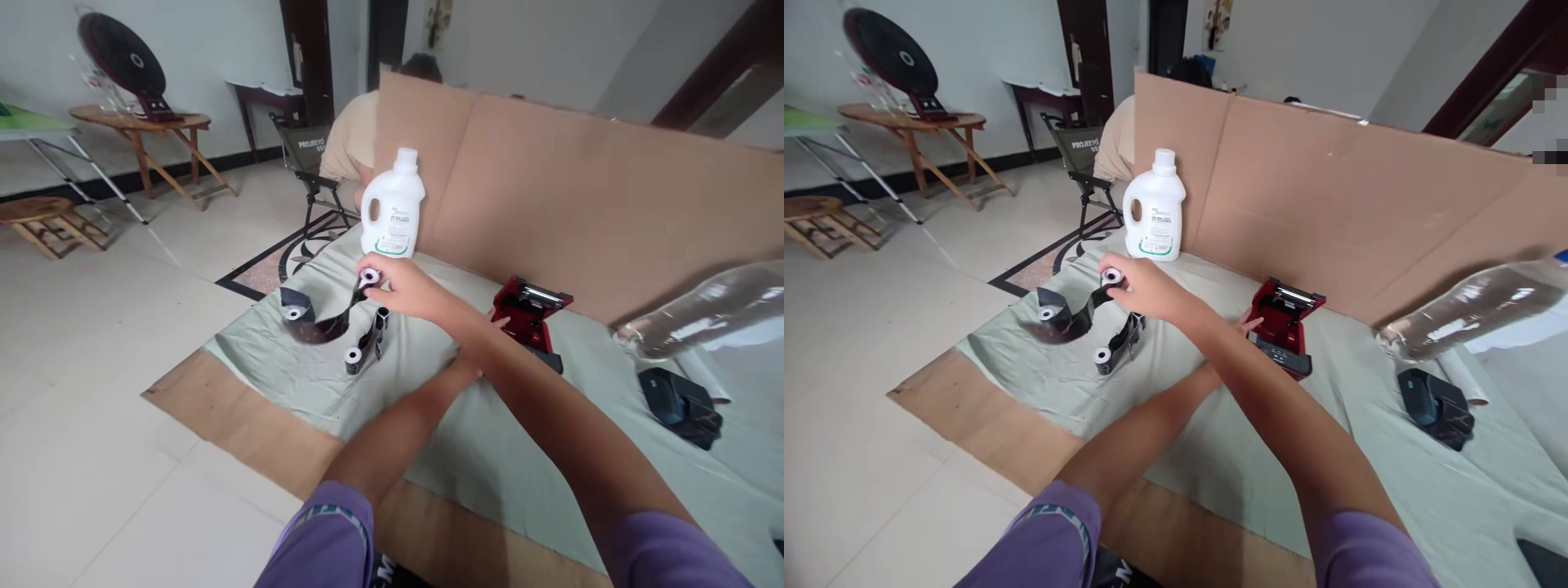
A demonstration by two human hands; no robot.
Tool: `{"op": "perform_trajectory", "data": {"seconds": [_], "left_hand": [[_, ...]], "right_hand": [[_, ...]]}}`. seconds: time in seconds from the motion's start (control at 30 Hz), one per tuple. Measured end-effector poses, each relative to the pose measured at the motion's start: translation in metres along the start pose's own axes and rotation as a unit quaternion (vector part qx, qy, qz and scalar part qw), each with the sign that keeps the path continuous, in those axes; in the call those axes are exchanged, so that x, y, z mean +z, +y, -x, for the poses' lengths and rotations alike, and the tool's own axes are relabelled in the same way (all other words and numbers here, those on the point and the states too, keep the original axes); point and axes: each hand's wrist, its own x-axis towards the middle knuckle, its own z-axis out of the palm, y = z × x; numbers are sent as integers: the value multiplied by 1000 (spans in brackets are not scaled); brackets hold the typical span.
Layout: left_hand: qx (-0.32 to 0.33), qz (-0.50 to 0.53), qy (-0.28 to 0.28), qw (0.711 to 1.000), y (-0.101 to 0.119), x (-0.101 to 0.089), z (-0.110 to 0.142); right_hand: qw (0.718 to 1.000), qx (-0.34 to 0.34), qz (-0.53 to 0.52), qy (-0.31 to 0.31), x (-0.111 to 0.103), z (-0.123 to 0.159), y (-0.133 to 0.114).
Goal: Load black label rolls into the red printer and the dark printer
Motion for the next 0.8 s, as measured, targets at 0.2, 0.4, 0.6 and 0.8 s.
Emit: {"op": "perform_trajectory", "data": {"seconds": [0.2, 0.4, 0.6, 0.8], "left_hand": [[31, -80, -55, 995, 5, -14, 5], [65, -92, -36, 993, 6, -13, 8], [86, -103, -18, 991, -3, -11, 5], [100, -104, 3, 990, -12, -6, -2]], "right_hand": [[981, -22, 145, -125, 70, -48, 29], [970, 63, 179, -150, 104, -66, 61], [983, 70, 124, -119, 75, -42, 39], [966, -29, 137, -217, 62, 19, 0]]}}
